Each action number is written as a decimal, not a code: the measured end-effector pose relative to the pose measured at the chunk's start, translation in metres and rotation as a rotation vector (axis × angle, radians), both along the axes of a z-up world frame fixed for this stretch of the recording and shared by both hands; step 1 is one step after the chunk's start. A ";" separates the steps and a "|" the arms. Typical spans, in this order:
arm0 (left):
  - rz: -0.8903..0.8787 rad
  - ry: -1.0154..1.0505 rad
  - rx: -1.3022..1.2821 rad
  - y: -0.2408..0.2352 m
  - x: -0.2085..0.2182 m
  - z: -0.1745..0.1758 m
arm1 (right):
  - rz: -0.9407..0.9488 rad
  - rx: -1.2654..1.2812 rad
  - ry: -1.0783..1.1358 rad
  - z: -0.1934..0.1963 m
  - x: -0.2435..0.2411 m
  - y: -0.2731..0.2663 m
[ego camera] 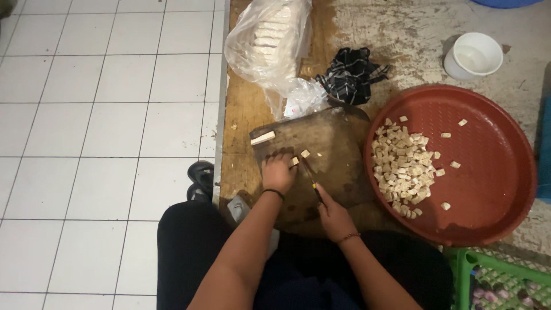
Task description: The person cuts rectangular blocks of tofu into small cubes using a knife on a wooden cutting board. The diced pieces are transferred into a red plastic tray. The person continues cutting additional blocks from a plastic bag.
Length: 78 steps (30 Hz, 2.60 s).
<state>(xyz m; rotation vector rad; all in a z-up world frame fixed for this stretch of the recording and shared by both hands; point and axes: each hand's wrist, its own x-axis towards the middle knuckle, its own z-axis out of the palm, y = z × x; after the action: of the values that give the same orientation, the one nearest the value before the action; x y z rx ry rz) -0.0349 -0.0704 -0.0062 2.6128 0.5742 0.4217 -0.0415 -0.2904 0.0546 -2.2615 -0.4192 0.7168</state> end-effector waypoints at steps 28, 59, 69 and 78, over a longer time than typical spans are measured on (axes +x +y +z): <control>0.000 0.008 -0.011 0.002 0.001 0.001 | 0.121 -0.006 -0.105 -0.016 0.009 0.025; 0.010 0.028 -0.055 0.009 -0.011 -0.008 | 0.129 -0.033 -0.103 -0.005 -0.004 0.017; 0.012 -0.018 -0.070 0.009 -0.011 -0.005 | 0.127 -0.034 -0.113 -0.009 -0.004 0.023; 0.011 -0.063 -0.058 0.008 -0.011 0.000 | 0.130 -0.052 -0.122 0.002 -0.004 0.027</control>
<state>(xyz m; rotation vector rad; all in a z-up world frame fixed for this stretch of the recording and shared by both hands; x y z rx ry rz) -0.0459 -0.0629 -0.0067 2.5328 0.5710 0.4820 -0.0459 -0.2637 0.0561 -2.3512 -0.6179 0.6636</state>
